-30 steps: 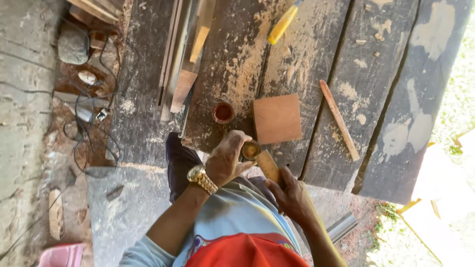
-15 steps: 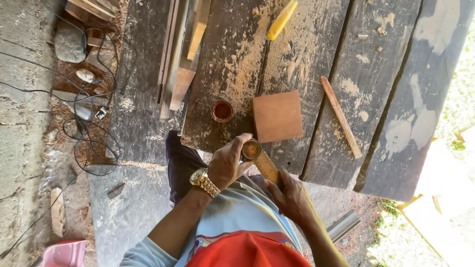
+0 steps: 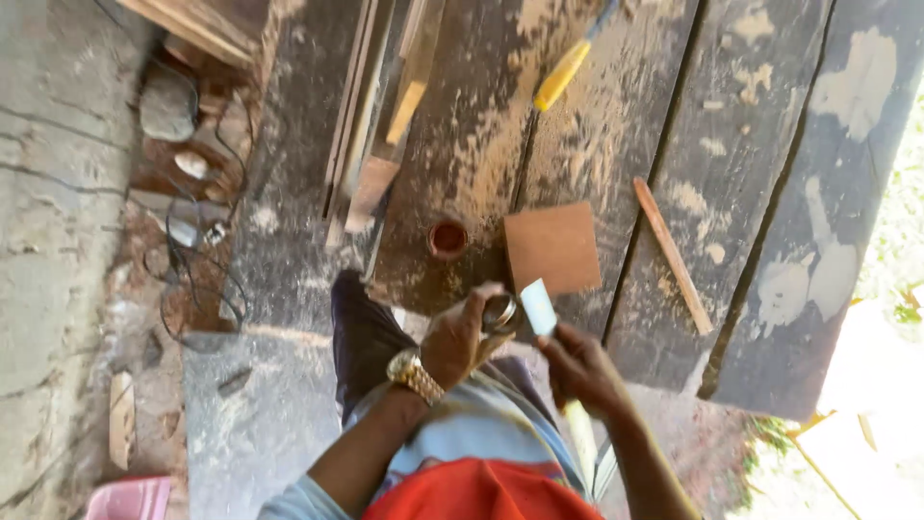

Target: Mixing epoxy adhesive and applying it to a small wooden block at a workbench.

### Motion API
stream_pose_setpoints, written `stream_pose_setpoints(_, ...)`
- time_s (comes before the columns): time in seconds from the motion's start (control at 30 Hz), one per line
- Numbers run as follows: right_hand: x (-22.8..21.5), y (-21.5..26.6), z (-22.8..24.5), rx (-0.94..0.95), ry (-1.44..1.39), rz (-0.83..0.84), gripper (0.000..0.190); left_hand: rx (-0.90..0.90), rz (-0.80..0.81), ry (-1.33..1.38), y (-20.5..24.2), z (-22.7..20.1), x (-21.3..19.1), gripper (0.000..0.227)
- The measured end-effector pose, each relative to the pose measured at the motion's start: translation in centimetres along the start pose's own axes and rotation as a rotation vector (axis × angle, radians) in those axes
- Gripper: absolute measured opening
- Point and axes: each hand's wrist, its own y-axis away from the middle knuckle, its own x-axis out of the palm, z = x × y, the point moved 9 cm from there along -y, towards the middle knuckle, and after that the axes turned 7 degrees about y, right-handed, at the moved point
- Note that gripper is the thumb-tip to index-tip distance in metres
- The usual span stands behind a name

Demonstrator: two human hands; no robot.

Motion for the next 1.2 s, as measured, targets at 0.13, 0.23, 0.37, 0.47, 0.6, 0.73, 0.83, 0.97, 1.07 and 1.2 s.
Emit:
stream_pose_setpoints(0.13,-1.9,0.6,1.1,0.03,0.093,-0.082,0.037,-0.046,-0.007,-0.023,-0.3,-0.4,-0.2,0.075)
stream_pose_setpoints(0.23,-1.8,0.9,1.1,0.062,0.145,-0.128,0.036,0.019,0.005,-0.008,-0.6,-2.2,-1.2,0.08)
stream_pose_setpoints(0.37,-3.5,1.4,1.0,0.03,0.227,-0.241,0.037,0.195,-0.014,-0.087,-1.8,-7.7,-3.6,0.075)
stream_pose_setpoints(0.47,-7.3,2.1,1.0,0.033,0.317,-0.416,0.04,0.105,0.129,-0.243,-2.3,-7.8,-2.9,0.057)
stream_pose_setpoints(0.6,-13.5,2.7,0.8,0.116,0.531,-0.552,0.045,0.13,0.211,-0.28,-3.1,-8.1,-2.3,0.049)
stream_pose_setpoints(0.73,-18.9,3.1,6.0,-0.047,0.912,-0.75,0.052,0.155,0.301,-0.393,-3.3,-7.8,-1.1,0.043)
stream_pose_setpoints(0.83,-23.4,0.9,5.5,0.076,1.003,-0.736,0.068,0.121,0.367,-0.411,-3.5,-7.0,-0.6,0.038)
stream_pose_setpoints(0.97,-27.5,-2.1,5.1,-0.11,1.112,-0.748,0.07,0.068,0.35,-0.325,-4.0,-6.4,-1.3,0.036)
stream_pose_setpoints(1.07,-29.4,-3.3,3.9,0.007,1.032,-0.711,0.071,0.19,0.342,-0.26,-5.0,-7.3,-1.9,0.038)
stream_pose_setpoints(1.2,-31.0,-4.1,3.1,-0.084,1.17,-0.829,0.063,0.163,0.373,-0.076,-5.9,-7.1,-2.0,0.03)
